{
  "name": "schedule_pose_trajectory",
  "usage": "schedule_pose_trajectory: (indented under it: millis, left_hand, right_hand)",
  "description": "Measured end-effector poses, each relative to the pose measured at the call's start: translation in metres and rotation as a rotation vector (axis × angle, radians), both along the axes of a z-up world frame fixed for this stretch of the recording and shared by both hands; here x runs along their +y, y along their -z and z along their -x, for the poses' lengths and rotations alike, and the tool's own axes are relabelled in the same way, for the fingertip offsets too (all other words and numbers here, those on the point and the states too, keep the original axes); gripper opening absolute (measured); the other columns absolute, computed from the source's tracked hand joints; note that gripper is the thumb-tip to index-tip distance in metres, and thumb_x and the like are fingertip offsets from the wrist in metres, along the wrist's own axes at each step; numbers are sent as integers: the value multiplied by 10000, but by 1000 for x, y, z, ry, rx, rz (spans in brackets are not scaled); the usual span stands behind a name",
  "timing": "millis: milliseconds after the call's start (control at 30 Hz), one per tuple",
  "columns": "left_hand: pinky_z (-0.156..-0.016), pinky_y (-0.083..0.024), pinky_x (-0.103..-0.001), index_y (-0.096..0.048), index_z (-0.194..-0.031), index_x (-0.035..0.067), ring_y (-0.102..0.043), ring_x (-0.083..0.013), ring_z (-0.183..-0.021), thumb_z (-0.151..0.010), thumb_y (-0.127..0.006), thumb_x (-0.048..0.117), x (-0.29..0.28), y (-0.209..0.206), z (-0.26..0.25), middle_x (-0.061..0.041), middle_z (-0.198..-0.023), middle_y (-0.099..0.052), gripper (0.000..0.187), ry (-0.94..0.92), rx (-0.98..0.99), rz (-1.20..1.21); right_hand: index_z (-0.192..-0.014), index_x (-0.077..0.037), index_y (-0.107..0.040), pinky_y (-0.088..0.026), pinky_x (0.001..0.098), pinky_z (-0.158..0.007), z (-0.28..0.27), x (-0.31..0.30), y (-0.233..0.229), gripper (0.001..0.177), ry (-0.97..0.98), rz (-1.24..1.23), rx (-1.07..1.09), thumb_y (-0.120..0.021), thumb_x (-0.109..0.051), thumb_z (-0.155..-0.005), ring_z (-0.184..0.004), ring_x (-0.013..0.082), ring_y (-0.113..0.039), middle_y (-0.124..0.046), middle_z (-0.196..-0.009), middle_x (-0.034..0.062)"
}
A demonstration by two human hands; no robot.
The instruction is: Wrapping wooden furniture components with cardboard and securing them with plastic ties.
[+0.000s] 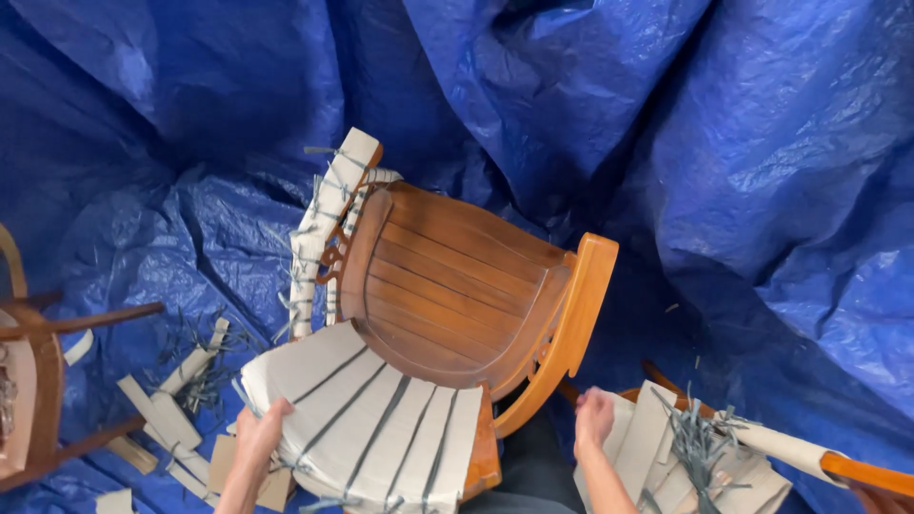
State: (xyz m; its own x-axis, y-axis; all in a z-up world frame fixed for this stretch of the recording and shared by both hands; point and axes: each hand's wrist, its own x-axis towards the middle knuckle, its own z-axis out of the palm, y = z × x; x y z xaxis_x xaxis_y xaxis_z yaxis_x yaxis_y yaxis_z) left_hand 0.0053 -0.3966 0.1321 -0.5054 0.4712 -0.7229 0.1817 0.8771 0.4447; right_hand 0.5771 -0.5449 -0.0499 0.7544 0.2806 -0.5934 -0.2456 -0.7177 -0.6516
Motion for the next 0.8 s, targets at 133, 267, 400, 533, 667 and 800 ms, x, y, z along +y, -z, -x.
schedule_pose_trajectory:
  millis: [133, 267, 400, 533, 667, 800]
  left_hand:
    - [-839, -523, -402, -671, -1206, -88, -689, -293, -957, -750, -680, 137, 7, -17, -7, -205, -1095, -737, 508, -6, 20, 45]
    - [-836, -524, -408, -656, -1217, -104, -692, -308, -958, -761, -681, 144, 5, -15, -7, -228, -1100, -734, 520, -30, 0, 97]
    - [-832, -526, -409, -653, -1195, -111, -686, -307, -954, -755, -687, 145, -1, -17, -11, -237, -1091, -730, 510, -55, 0, 88]
    - [-836, -529, -420, -689, -1135, -122, -691, -316, -956, -747, -690, 159, -15, 6, -9, -247, -1074, -741, 479, -57, 28, 65]
    - [-871, -515, -441, -709, -1127, -101, -686, -337, -986, -704, -708, 199, -11, 7, -21, -249, -1066, -741, 519, -79, 176, 60]
    - [-887, -518, -460, -726, -1144, -73, -697, -372, -984, -676, -710, 237, -3, -3, -31, -274, -1037, -747, 562, -63, 278, 98]
  right_hand:
    - [-1174, -46, -633, -542, 335, -728, 35, -23, 10, 247, -17, 175, 200, -509, -215, -1044, -860, 173, -680, -698, -997, 80]
    - [-1128, -60, -652, -550, 326, -721, 51, -5, 13, 277, 36, 174, 426, -458, -240, -1045, -823, 170, -671, -693, -957, 63]
    - [-1156, -117, -666, -384, 355, -575, 9, 7, 59, 252, 88, -12, 369, -484, -280, -1094, -688, 174, -513, -605, -853, 40]
    - [-1094, -84, -641, -454, 325, -660, -24, 105, -21, 397, 140, -144, 284, -447, -430, -1118, -759, 144, -588, -658, -882, 9]
    - [-1157, -37, -637, -499, 344, -840, -38, 171, -48, 487, -93, -200, 81, -401, -459, -1105, -958, 196, -656, -708, -1060, 81]
    - [-1196, 27, -607, -473, 528, -907, -10, 209, -68, 562, -334, 82, -342, -409, -491, -1105, -1061, 436, -622, -677, -1152, 263]
